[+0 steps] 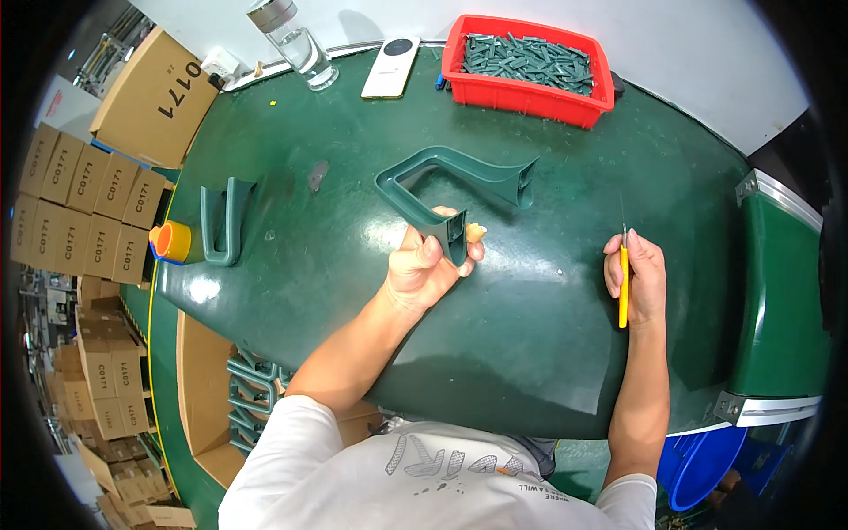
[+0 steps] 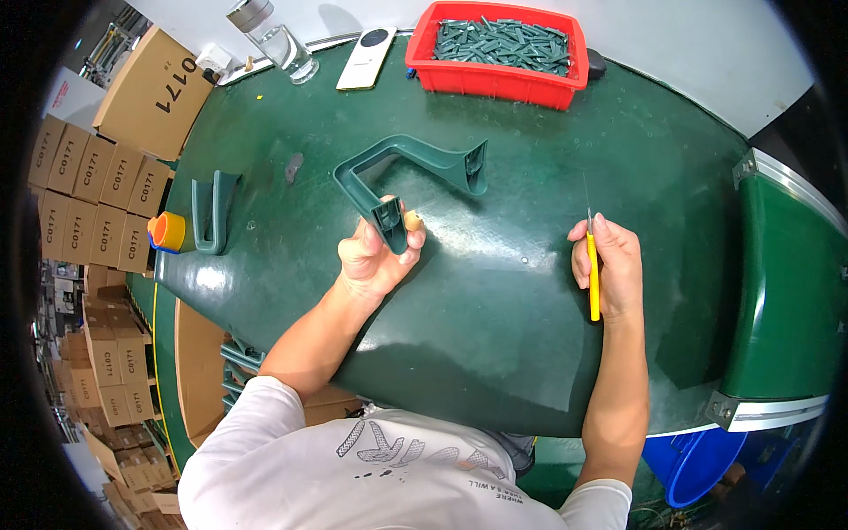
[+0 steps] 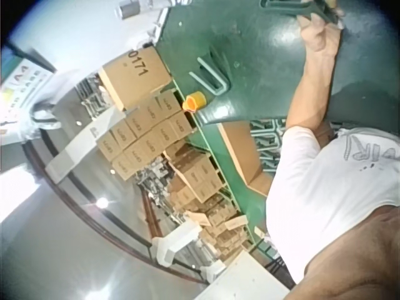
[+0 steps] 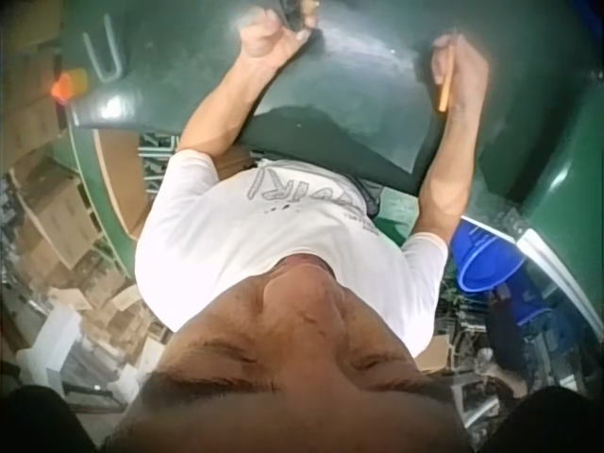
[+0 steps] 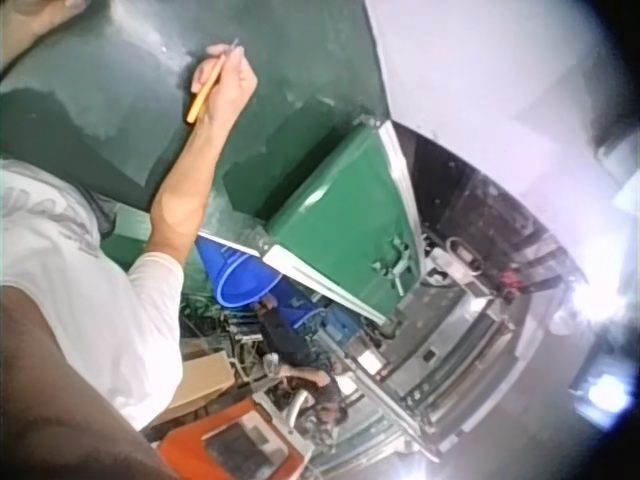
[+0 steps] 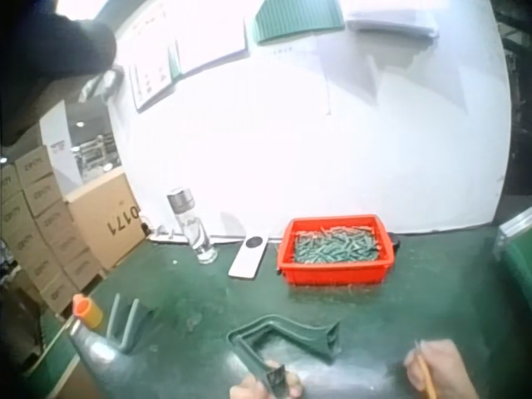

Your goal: Deburring molded green plastic parts using a utility knife at a factory workbench.

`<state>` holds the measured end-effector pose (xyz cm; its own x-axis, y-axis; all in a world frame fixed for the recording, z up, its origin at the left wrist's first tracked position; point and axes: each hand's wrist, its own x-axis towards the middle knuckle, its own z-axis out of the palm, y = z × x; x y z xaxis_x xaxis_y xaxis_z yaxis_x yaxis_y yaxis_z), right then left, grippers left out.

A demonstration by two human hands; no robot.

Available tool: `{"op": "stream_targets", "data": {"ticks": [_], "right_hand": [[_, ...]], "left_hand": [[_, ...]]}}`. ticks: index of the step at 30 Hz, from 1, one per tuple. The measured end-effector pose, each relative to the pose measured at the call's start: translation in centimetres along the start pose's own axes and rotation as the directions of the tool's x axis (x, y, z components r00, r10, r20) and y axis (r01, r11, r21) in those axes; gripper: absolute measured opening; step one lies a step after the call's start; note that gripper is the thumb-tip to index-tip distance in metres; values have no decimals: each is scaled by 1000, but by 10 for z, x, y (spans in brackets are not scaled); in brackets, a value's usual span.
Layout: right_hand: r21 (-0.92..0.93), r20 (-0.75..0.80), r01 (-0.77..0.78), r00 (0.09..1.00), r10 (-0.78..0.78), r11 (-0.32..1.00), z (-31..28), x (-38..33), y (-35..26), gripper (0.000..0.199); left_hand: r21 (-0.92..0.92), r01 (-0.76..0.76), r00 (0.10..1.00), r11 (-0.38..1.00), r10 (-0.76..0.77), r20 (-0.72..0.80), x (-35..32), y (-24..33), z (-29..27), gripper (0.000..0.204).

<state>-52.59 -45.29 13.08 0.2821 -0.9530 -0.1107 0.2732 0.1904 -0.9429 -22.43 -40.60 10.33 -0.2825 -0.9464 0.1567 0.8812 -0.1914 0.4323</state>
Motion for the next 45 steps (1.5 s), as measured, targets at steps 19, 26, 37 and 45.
{"op": "stream_targets", "data": {"ticks": [19, 26, 37, 45], "right_hand": [[-738, 590, 646, 758, -280, 195, 105, -21, -42, 15], [-743, 600, 649, 754, -267, 164, 110, -18, -40, 14], [-724, 632, 677, 728, -266, 135, 110, -20, -44, 12], [-715, 667, 697, 700, -254, 43, 109, -21, -44, 14]], "left_hand": [[382, -57, 986, 923, 113, -126, 4, 3, 28, 41], [367, -43, 988, 929, 94, -123, 5, 3, 31, 38], [363, -24, 989, 932, 76, -130, 6, 2, 32, 37], [381, -11, 983, 924, 79, -164, 6, 1, 35, 38]]}}
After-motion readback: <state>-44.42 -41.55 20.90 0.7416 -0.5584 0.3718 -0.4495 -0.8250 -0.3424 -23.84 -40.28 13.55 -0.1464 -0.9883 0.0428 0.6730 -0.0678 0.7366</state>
